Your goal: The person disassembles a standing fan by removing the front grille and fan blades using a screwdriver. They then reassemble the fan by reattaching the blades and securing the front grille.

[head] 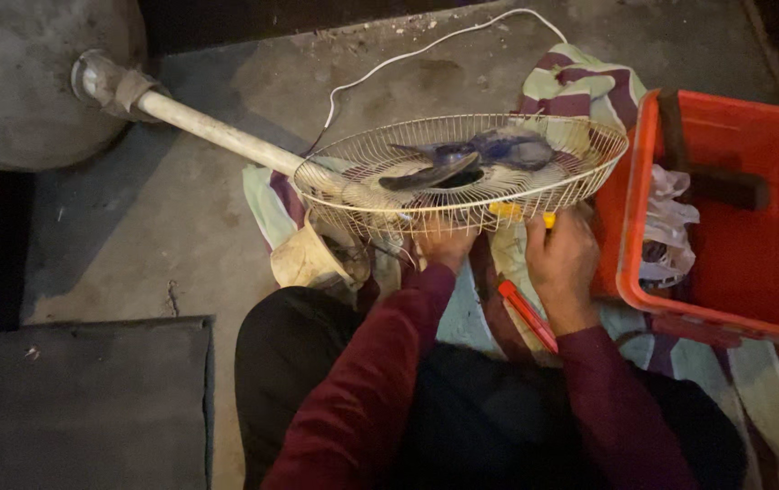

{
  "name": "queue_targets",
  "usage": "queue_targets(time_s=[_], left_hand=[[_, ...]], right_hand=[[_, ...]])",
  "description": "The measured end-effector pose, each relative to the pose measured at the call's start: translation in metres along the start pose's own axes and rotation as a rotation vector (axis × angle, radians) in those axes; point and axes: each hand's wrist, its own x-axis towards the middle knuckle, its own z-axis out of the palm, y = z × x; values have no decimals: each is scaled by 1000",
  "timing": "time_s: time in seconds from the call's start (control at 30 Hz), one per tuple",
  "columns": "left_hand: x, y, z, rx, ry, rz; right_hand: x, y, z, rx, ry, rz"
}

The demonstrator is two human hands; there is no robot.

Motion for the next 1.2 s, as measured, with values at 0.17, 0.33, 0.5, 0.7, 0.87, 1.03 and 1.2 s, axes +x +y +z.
queue_targets(time_s=[0.17,0.33,0.5,0.7,0.87,1.03,1.2], left_hand=[[3,-15,3,-269,-123,-31],[-9,-7,-35,-644,-213,-65],[-37,30,-99,-1262,-464,259],[-70,56,-175,-83,-110,128],[-60,56,-175,15,-84,128],[-54,46,-147,-214,-52,29],[-44,35,-132,-309,-15,68]], right_hand=[[1,-15,-2,-38,30,51],[8,-37,-19,-38,103,14],[27,-60,-58,-74,71,27],[44,-80,-98,-104,9,164],[38,-88,-83,-287,80,48],[32,-85,-66,-205,70,58],[22,-75,-54,-149,17,88]])
